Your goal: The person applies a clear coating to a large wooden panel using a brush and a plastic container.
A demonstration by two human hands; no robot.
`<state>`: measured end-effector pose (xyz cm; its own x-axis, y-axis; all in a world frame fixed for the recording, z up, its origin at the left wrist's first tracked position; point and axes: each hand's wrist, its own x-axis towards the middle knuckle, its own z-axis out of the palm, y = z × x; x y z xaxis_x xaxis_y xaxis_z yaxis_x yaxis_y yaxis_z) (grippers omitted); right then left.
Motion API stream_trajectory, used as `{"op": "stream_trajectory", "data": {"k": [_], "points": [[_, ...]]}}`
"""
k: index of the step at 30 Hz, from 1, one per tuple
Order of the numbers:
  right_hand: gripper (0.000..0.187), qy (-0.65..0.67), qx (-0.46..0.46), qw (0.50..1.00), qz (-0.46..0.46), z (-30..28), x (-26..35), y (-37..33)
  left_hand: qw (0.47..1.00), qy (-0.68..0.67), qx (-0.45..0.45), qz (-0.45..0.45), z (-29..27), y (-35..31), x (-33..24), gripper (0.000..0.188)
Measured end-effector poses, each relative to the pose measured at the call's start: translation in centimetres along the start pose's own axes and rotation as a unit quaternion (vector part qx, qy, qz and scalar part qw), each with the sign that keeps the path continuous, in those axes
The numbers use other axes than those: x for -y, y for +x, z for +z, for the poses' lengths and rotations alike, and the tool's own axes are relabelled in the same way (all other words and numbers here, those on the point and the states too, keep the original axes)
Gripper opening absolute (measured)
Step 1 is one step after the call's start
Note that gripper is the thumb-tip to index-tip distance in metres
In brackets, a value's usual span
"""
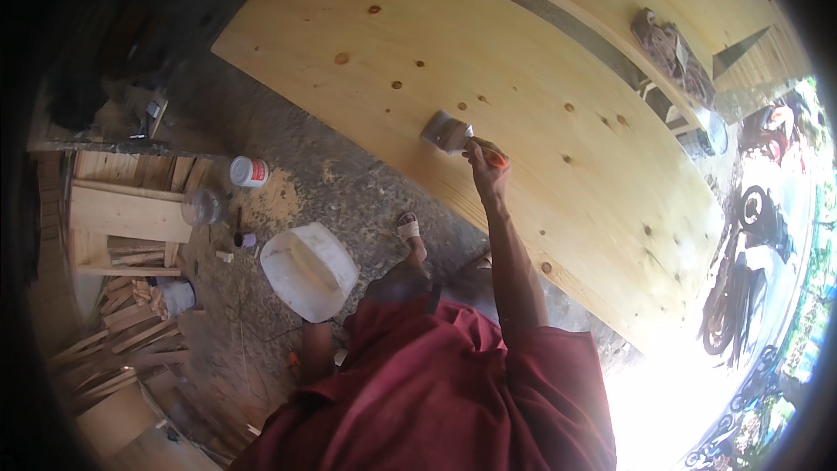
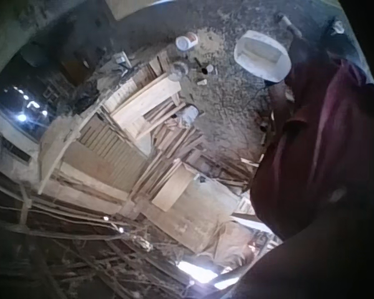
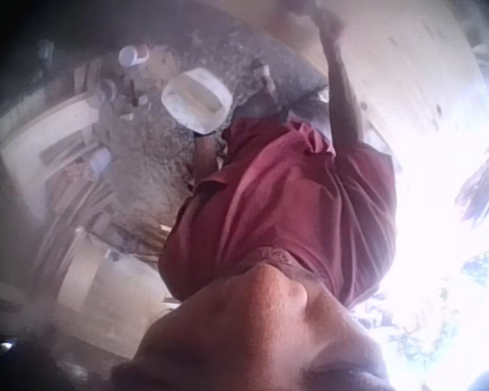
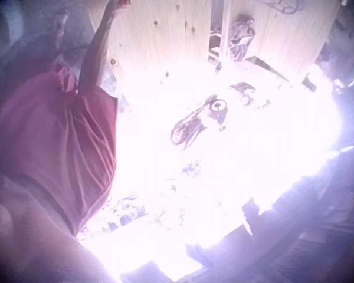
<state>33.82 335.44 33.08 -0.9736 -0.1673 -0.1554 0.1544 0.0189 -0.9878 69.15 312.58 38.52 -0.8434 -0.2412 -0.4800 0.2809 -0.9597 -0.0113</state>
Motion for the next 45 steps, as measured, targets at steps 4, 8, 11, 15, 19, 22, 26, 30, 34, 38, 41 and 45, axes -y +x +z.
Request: {"op": "stream_trajectory", "data": {"k": [4,8,11,15,19,22,26,30,34,38,41,45], "points": [[0.031,0.009,-0.004,1.000,-0.006,-5.1,0.2,-1.9,0.996,0.078,-0.043,-0.012,1.6,-0.2,4.9,0.077],[0.030,-0.007,-0.014,1.000,-0.008,-10.5,0.3,-3.9,0.990,0.092,-0.095,-0.042,2.3,0.1,9.0,0.076],[0.031,-0.007,-0.018,1.000,-0.009,-14.1,0.6,-5.5,0.993,0.076,-0.074,-0.059,2.1,0.4,11.6,0.076],[0.031,-0.030,-0.030,0.998,0.038,-19.5,0.9,-7.8,0.991,0.085,0.019,-0.106,1.6,0.7,14.9,0.073],[0.029,-0.012,-0.035,0.999,0.012,-24.1,1.0,-9.8,0.981,0.107,0.046,-0.153,1.6,1.5,18.2,0.072],[0.027,-0.023,-0.047,0.998,0.028,-27.6,1.6,-11.3,0.974,0.097,0.098,-0.180,2.4,1.8,21.2,0.073],[0.025,-0.026,-0.058,0.997,0.051,-32.4,2.5,-13.6,0.973,0.122,0.013,-0.194,4.9,1.2,25.3,0.069],[0.026,-0.050,-0.063,0.995,0.054,-37.5,3.2,-15.5,0.956,0.181,0.022,-0.228,7.5,1.4,29.4,0.064],[0.025,-0.076,-0.071,0.992,0.076,-42.6,4.0,-17.6,0.931,0.229,0.127,-0.256,8.5,2.0,32.2,0.068],[0.020,-0.068,-0.088,0.992,0.064,-47.7,4.9,-20.1,0.953,0.129,0.025,-0.272,8.1,1.4,34.3,0.077],[0.020,-0.074,-0.097,0.990,0.066,-51.8,4.9,-21.7,0.949,0.141,0.036,-0.281,7.8,1.4,35.8,0.080],[0.019,-0.084,-0.123,0.985,0.089,-57.4,5.0,-23.8,0.940,0.212,0.054,-0.261,7.6,1.0,37.9,0.079]]}}
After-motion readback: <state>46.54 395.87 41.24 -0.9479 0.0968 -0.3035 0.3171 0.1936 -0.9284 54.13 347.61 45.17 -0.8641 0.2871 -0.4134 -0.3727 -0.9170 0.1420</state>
